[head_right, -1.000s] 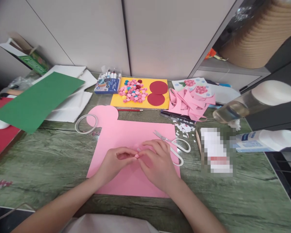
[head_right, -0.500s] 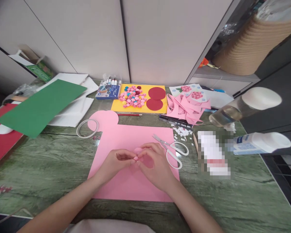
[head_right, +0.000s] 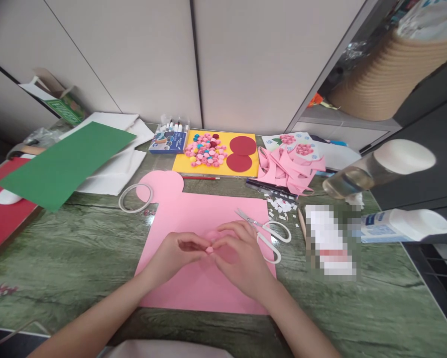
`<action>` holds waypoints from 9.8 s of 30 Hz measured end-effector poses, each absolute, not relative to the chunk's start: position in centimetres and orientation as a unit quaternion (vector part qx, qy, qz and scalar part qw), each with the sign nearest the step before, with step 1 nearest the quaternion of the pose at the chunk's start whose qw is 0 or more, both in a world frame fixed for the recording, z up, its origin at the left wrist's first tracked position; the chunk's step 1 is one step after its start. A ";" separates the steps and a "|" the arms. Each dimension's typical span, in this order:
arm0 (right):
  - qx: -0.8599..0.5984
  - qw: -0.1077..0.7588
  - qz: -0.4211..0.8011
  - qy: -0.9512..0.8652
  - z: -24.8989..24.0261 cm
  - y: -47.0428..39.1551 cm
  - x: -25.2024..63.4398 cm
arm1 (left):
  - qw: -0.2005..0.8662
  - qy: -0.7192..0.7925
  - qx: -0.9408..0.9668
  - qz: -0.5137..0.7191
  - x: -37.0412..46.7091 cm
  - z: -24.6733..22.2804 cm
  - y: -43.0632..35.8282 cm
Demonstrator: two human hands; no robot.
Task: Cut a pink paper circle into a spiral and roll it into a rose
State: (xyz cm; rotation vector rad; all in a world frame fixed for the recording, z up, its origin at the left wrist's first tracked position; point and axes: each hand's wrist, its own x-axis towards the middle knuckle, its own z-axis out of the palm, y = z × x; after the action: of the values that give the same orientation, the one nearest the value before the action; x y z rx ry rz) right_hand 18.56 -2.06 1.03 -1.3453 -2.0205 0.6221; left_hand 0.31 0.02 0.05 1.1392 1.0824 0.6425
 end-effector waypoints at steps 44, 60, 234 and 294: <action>-0.536 0.383 0.218 -0.720 0.0 -2.6 17.9 | 0.688 0.491 0.419 0.331 0.7 0.8 -0.2; -0.529 0.317 0.167 -0.769 -0.2 -2.5 17.7 | 0.555 0.522 0.579 0.291 0.5 0.3 -0.2; -0.468 0.485 0.064 -0.736 1.2 -3.5 17.2 | 0.443 0.371 0.675 0.458 0.4 0.6 -2.0; -0.471 0.435 -0.113 -0.759 0.6 -3.3 17.6 | 0.475 0.417 0.637 0.440 0.6 0.2 -1.9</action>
State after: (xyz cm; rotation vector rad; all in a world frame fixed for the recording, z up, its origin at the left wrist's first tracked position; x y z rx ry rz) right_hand 17.64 -3.28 0.63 -1.1736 -1.8899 -0.2812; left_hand 0.61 -1.93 0.22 1.5582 1.0203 1.0769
